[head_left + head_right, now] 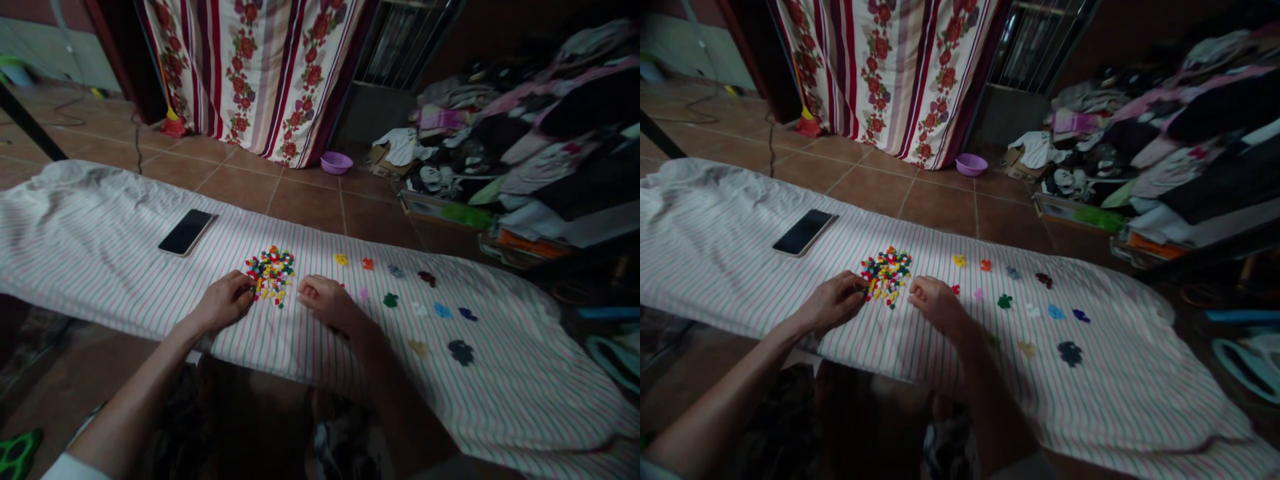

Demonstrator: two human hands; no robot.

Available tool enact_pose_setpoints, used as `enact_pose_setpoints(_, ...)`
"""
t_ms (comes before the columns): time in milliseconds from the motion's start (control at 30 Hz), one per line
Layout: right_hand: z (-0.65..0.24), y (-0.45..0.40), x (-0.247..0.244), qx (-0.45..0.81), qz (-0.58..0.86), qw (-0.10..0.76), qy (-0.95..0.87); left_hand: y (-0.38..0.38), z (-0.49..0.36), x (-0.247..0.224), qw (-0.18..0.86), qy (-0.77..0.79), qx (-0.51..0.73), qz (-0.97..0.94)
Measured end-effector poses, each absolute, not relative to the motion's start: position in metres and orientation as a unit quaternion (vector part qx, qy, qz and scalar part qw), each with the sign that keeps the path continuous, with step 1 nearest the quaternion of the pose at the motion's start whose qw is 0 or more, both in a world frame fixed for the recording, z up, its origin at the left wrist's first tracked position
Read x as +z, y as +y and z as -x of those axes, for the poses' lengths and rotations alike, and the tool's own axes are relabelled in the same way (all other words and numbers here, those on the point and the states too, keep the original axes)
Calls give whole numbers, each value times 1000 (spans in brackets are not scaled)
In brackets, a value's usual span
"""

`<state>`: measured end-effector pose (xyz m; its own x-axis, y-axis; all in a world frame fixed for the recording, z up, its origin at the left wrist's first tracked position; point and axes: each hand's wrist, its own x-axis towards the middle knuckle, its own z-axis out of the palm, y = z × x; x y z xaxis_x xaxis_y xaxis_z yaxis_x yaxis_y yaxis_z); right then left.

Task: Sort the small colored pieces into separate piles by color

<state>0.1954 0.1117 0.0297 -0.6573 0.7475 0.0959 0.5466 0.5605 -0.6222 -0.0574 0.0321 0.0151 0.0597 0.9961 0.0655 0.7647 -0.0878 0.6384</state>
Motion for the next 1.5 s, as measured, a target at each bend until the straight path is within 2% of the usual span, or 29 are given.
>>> enact_pose_setpoints(200,-168,94,20,241,352,118,-897,34,52,7,221,635,267,-691)
enact_pose_setpoints(367,-161,89,20,196,355,110,-907,35,50,6,210,635,271,-692)
enact_pose_setpoints(667,-171,96,18,283,327,181,-883,35,46,16,195,644,250,-696)
enact_pose_setpoints(800,-182,99,23,276,351,210,-869,37,47,11,185,645,244,-700)
enact_pose_setpoints(1067,-237,119,44,244,474,245,-810,41,45,11,177,659,237,-692)
enact_pose_setpoints(1200,-288,129,51,169,568,263,-761,42,43,13,164,667,225,-691)
enact_pose_setpoints(1500,-365,129,39,93,723,200,-655,43,42,16,149,674,214,-691)
